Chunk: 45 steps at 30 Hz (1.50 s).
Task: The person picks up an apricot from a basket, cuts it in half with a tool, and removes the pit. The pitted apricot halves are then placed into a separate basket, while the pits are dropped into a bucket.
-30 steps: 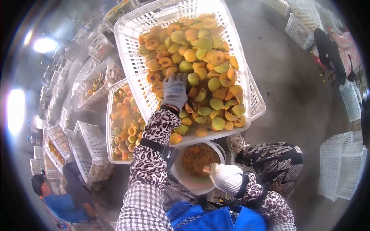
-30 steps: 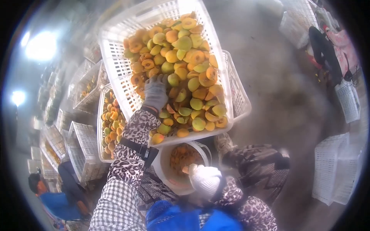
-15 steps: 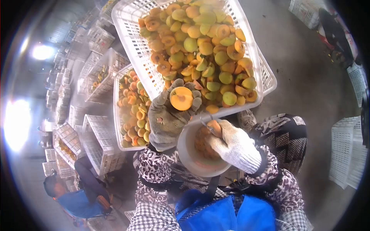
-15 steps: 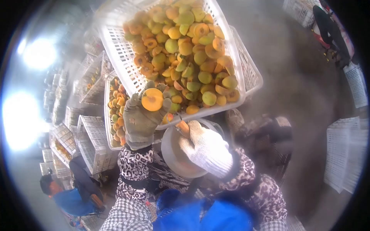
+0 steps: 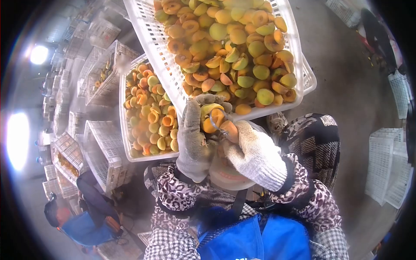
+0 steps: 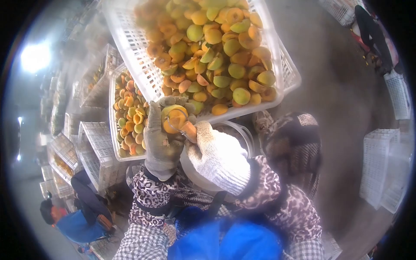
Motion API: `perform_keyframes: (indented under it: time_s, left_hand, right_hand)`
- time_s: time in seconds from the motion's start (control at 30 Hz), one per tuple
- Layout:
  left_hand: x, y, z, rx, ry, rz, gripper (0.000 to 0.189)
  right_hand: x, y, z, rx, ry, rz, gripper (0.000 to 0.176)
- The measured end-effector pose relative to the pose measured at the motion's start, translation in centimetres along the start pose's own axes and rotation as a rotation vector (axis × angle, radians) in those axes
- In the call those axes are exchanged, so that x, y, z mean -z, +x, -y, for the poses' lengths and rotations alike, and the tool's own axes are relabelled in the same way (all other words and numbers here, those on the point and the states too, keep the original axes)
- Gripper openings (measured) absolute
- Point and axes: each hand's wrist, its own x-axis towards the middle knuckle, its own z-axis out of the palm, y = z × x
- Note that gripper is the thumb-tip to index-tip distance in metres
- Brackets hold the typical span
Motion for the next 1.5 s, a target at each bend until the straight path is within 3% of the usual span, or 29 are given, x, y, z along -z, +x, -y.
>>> perform_keyframes:
  time_s: [0.13, 0.2, 0.4, 0.47, 0.57, 0.6, 0.67, 0.7, 0.73, 0.77, 0.8, 0.83, 0.87, 0.93, 1.0, 1.07, 1.1, 1.17, 1.2, 1.27, 1.4, 1.47, 1.5]
  left_hand:
    - [0.4, 0.4, 1.1, -0.165, 0.211, -0.027, 0.041]
    - [-0.3, 0.3, 1.7, -0.198, 0.079, -0.215, 0.035]
    - [0.2, 0.7, 2.6, -0.153, 0.134, -0.315, 0.03]
    - [0.8, 0.7, 2.6, -0.13, 0.254, -0.263, 0.027]
    - [1.6, 1.2, 2.1, -0.063, 0.531, -0.145, 0.021]
    - [1.5, 1.2, 1.5, -0.059, 0.535, -0.089, 0.02]
    - [1.5, 1.2, 0.5, -0.05, 0.539, 0.022, 0.02]
    - [1.3, 1.3, 0.2, 0.079, 0.435, 0.018, 0.025]
    - [1.1, 1.3, -0.1, 0.208, 0.332, 0.012, 0.031]
    - [0.4, 0.8, -0.2, 0.163, 0.162, -0.021, 0.035]
    - [0.0, 0.8, 0.6, 0.163, 0.167, -0.018, 0.035]
    - [-0.2, 0.9, 1.5, -0.002, 0.162, -0.032, 0.036]
    - [-0.6, 1.0, 2.4, -0.165, 0.156, -0.047, 0.037]
    - [-1.1, 0.9, 2.8, -0.187, 0.124, -0.19, 0.04]
    - [-1.8, 0.5, 1.6, 0.068, -0.036, -0.336, 0.04]
    - [-1.2, 0.7, 1.5, 0.153, -0.147, -0.343, 0.04]
    - [-1.0, 0.7, 1.5, 0.162, -0.064, -0.287, 0.037]
    - [-0.6, 1.8, 1.9, 0.345, -0.164, -0.376, 0.037]
    - [-0.8, 1.7, 2.0, 0.346, -0.165, -0.374, 0.037]
    - [-1.4, 1.1, 2.0, 0.286, 0.008, -0.329, 0.04]
    - [-1.5, 0.2, 2.4, 0.142, 0.075, -0.244, 0.04]
    - [-1.9, -0.4, 1.8, 0.132, -0.062, -0.126, 0.039]
    - [-2.0, -0.5, 1.7, 0.151, -0.159, -0.156, 0.036]
  right_hand:
    - [-0.3, 0.0, 0.1, 0.028, -0.021, 0.003, 0.031]
    - [-1.1, -0.4, -0.2, 0.087, -0.082, -0.048, 0.029]
    - [-4.9, -0.4, -4.8, 0.173, -0.343, -0.1, 0.027]
    - [-4.7, -0.4, -4.9, 0.222, -0.459, -0.113, 0.029]
    - [-4.4, -0.3, -5.9, 0.068, -0.148, 0.03, 0.032]
    - [-6.2, -0.1, -7.9, 0.143, -0.451, -0.037, 0.032]
    - [-6.0, 0.0, -8.5, 0.215, -0.759, -0.102, 0.032]
    - [-5.3, -0.1, -8.9, 0.143, -0.177, -0.013, 0.033]
    - [-4.2, -0.1, -7.7, 0.109, 0.117, 0.035, 0.033]
    - [-3.0, -0.1, -6.5, 0.065, 0.411, 0.073, 0.034]
    - [-1.4, 0.0, -3.8, -0.016, 0.244, 0.113, 0.033]
    - [-0.6, 0.2, -2.4, -0.097, 0.079, 0.151, 0.032]
    - [-0.4, 0.3, -2.4, -0.099, 0.085, 0.148, 0.032]
    - [-0.1, 0.3, -2.3, -0.188, 0.36, 0.316, 0.03]
    - [-0.1, 0.2, -2.1, -0.253, 0.456, 0.402, 0.029]
    - [-0.7, 0.0, -2.1, -0.089, 0.133, 0.262, 0.029]
    - [-1.3, -0.1, -3.0, -0.091, 0.132, 0.267, 0.029]
    - [-2.1, -0.2, -4.3, 0.052, 0.012, 0.163, 0.03]
    - [-2.2, -0.3, -4.8, 0.098, -0.03, 0.126, 0.03]
    - [-0.8, -0.3, -3.3, -0.055, 0.123, 0.265, 0.038]
    - [-0.4, -0.3, -4.5, -0.07, 0.369, 0.395, 0.035]
    - [-0.9, -1.2, -4.9, 0.08, 0.247, 0.197, 0.033]
    - [-2.7, -1.7, -5.7, 0.045, 0.189, 0.079, 0.03]
